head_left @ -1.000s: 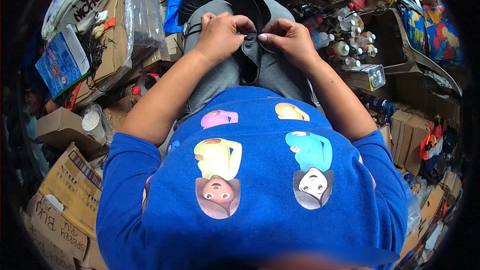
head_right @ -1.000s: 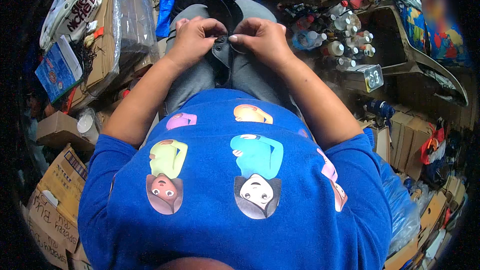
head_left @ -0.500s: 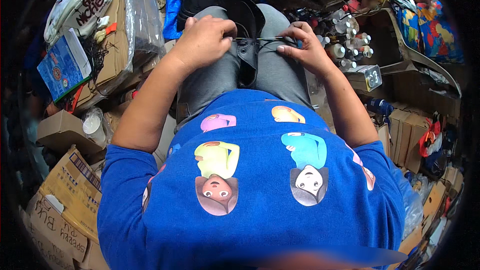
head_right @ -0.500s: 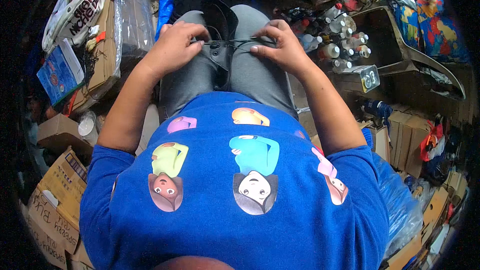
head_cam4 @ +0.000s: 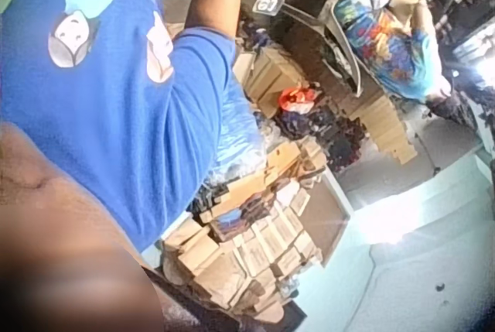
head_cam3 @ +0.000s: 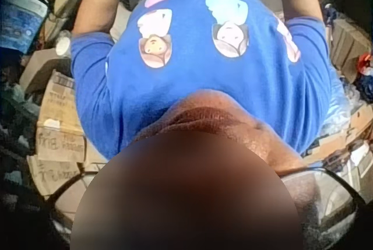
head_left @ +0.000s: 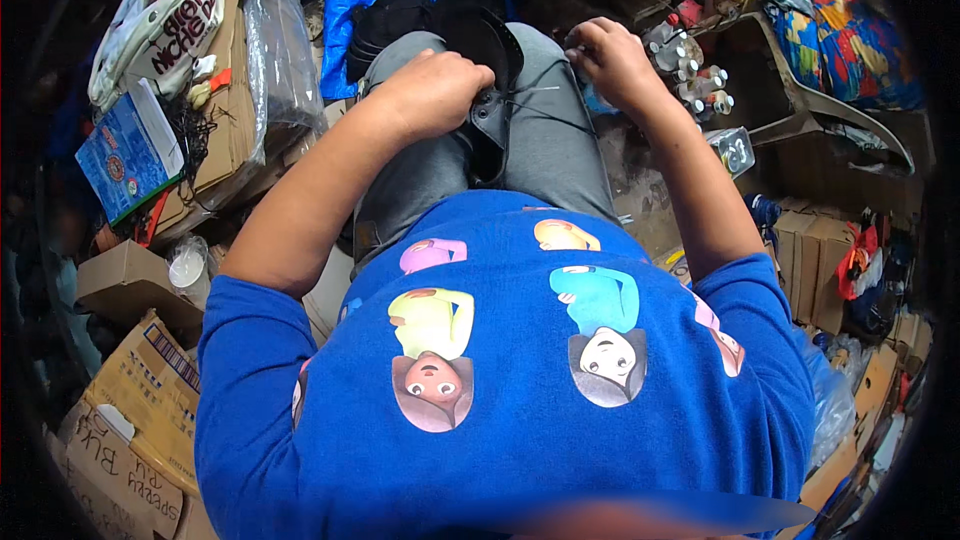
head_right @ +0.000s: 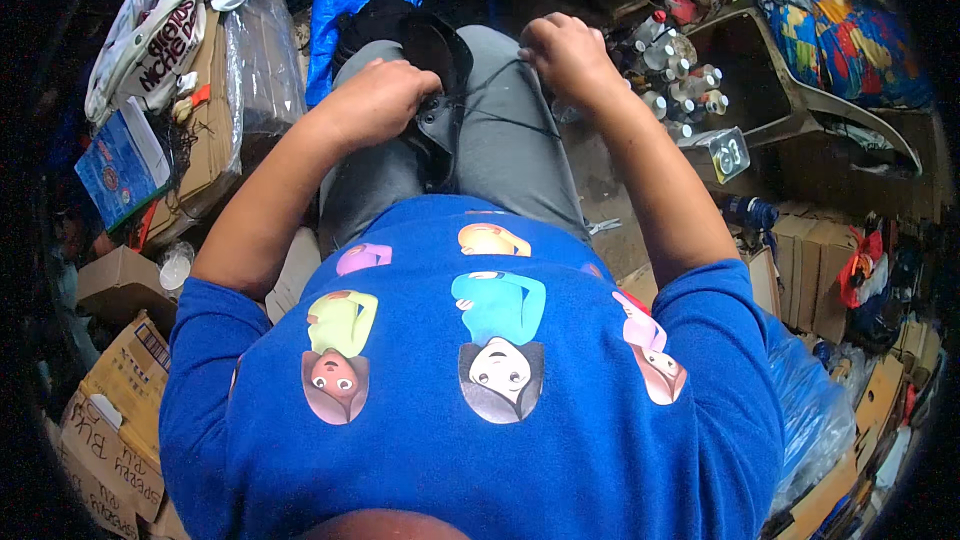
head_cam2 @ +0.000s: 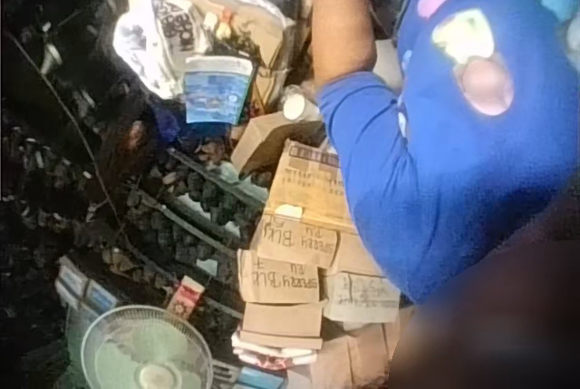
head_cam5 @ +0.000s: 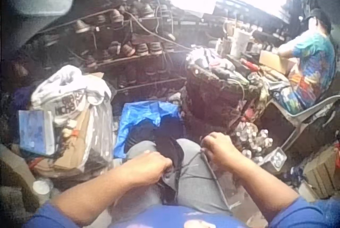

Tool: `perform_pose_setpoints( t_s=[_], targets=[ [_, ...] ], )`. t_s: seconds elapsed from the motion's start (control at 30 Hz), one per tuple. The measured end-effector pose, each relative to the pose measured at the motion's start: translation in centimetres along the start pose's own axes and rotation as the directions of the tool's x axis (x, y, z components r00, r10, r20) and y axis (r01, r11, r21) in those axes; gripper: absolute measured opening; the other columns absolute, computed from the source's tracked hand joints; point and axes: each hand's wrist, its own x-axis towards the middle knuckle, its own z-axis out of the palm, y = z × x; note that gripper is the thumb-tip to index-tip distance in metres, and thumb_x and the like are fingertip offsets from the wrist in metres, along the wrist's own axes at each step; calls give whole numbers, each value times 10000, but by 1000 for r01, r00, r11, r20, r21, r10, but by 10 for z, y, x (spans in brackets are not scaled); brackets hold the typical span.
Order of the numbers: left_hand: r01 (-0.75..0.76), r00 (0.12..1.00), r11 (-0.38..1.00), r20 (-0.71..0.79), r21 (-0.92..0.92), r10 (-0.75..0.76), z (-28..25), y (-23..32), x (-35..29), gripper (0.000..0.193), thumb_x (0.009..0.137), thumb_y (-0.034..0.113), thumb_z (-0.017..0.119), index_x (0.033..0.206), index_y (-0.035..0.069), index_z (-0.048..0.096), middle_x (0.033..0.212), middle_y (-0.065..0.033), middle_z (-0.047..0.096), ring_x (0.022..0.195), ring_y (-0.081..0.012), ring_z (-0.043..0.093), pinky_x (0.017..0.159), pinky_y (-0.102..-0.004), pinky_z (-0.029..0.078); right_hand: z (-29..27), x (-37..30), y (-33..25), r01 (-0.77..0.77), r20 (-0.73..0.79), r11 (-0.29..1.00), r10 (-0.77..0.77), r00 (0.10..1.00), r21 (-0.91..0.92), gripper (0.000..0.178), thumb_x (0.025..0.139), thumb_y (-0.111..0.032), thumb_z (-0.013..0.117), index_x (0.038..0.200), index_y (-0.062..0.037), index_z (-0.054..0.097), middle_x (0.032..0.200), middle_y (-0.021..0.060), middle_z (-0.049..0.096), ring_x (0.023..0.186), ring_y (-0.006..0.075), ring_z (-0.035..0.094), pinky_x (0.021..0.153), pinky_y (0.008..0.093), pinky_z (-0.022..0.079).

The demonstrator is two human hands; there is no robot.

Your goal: Stitching or repairing a black shoe upper using thread.

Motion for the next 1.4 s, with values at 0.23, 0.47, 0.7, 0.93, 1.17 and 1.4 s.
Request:
perform_pose_setpoints(
  t_s=[0.23, 0.47, 0.7, 0.93, 1.17, 1.4],
  targets=[
    [-61, 998, 993, -37, -100, 57, 4, -8, -3, 206, 795, 53, 487, 960, 45, 609, 899, -167, 642, 935, -348, 591, 820, -466, 432, 5, -14, -29, 396, 129, 907, -380, 916, -144, 100, 829, -228, 581, 872, -149, 626, 864, 38, 627, 927, 227, 580, 835, 410, 383],
    [-87, 996, 990, 46, 114, 83, -10, -13, -14, 202, 800, 67, 500, 959, 95, 620, 820, -121, 623, 887, -296, 594, 840, -419, 410, 10, -2, -52, 491, 261, 850, -438, 860, -191, 168, 810, -135, 542, 965, -180, 589, 820, 22, 639, 919, 205, 593, 816, 395, 379],
    [-16, 993, 971, -113, 240, 44, -24, -45, -63, 168, 748, 91, 520, 879, 125, 619, 808, -82, 620, 852, -262, 589, 851, -384, 392, 16, -20, 0, 470, 144, 869, -450, 881, -155, 216, 767, -105, 569, 972, -172, 584, 816, 33, 630, 900, 228, 579, 890, 394, 381],
    [202, 894, 649, -132, -733, -427, -71, -97, -145, 134, 849, 70, 626, 963, 11, 663, 896, -50, 664, 899, -130, 610, 822, -267, 473, -32, -61, 74, -415, 257, 274, 467, 846, 867, 122, 867, -151, 633, 896, -33, 632, 766, -4, 595, 790, 93, 573, 796, 285, 460],
    [-415, 890, 175, -438, -893, -128, -82, -17, -76, 185, 924, 204, 558, 967, 35, 620, 957, -70, 640, 881, -151, 603, 818, -276, 461, -36, -6, -8, 152, -52, -438, 232, 971, 886, 170, 951, -214, 531, 864, -75, 575, 817, 16, 568, 789, 116, 542, 859, 321, 451],
    [65, 972, 987, -216, -144, -96, -61, -43, -116, 115, 817, 92, 639, 853, 9, 568, 807, -88, 592, 771, -214, 593, 675, -336, 457, -18, -66, 28, -55, 264, 711, -187, 946, 701, 265, 916, -258, 579, 1026, -23, 635, 918, 43, 638, 873, 127, 572, 812, 285, 449]
  ],
)
